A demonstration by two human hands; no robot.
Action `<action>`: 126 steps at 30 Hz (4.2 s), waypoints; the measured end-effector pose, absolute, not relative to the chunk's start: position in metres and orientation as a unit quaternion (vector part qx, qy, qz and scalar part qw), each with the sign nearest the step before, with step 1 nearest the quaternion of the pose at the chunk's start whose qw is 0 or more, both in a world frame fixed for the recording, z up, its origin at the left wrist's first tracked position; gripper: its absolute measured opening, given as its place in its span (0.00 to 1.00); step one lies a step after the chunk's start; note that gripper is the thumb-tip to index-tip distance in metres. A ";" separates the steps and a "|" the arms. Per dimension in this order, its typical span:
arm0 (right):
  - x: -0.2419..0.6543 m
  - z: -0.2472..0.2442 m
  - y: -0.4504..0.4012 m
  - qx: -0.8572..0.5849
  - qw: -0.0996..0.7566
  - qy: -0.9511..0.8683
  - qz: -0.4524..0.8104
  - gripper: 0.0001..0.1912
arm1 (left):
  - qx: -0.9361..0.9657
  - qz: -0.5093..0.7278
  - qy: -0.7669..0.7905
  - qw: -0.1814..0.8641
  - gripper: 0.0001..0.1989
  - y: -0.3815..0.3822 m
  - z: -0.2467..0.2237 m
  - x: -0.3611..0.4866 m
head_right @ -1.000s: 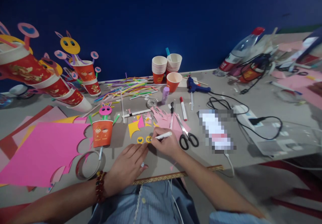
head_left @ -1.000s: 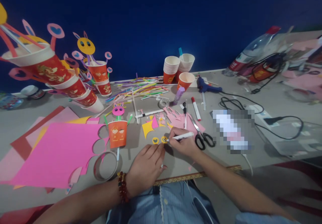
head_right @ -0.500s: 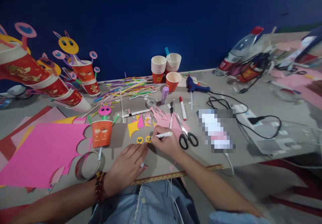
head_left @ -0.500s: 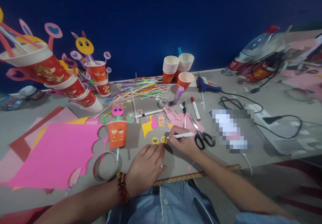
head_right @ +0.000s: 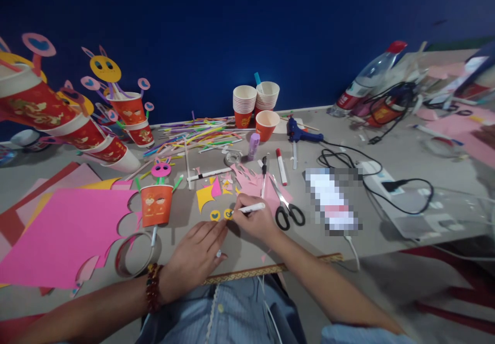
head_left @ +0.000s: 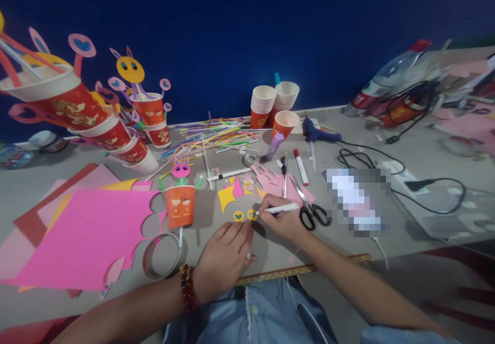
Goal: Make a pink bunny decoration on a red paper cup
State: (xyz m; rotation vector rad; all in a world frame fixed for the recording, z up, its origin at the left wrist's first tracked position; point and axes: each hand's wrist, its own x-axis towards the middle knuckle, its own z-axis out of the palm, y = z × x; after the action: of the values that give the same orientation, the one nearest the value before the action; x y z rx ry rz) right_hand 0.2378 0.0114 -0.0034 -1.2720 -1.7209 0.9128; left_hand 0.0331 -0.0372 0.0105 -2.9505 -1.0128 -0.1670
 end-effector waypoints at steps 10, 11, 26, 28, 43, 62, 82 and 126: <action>0.237 -0.001 0.011 -0.494 0.392 -0.685 0.363 0.07 | -0.944 -0.056 -0.325 0.003 0.24 -0.037 0.012 0.034; 0.237 -0.001 0.011 -0.493 0.392 -0.686 0.364 0.07 | -0.944 -0.054 -0.326 0.002 0.24 -0.037 0.012 0.034; 0.236 -0.004 0.011 -0.497 0.374 -0.694 0.362 0.07 | -0.945 -0.044 -0.325 -0.004 0.24 -0.037 0.013 0.034; 0.236 -0.004 0.011 -0.498 0.374 -0.695 0.358 0.07 | -0.945 -0.046 -0.324 -0.003 0.24 -0.037 0.012 0.034; 0.235 -0.002 0.011 -0.496 0.376 -0.694 0.362 0.06 | -0.944 -0.041 -0.327 0.004 0.25 -0.037 0.012 0.034; 0.237 -0.003 0.012 -0.500 0.393 -0.686 0.353 0.07 | -0.945 -0.055 -0.323 0.002 0.25 -0.037 0.012 0.033; 0.241 -0.002 0.004 -0.523 0.474 -0.602 0.373 0.05 | -0.937 -0.054 -0.342 -0.045 0.24 -0.036 0.013 0.035; 0.200 0.042 -0.047 -0.395 0.464 -0.631 0.479 0.24 | -0.876 -0.161 -0.380 -0.248 0.12 -0.041 0.067 0.012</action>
State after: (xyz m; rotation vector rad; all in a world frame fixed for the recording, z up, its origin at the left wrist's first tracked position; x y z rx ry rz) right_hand 0.1999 -0.0465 0.0421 -0.9701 -1.5512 1.1770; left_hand 0.0121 -0.0408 0.0666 -3.2948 -1.4305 -0.6067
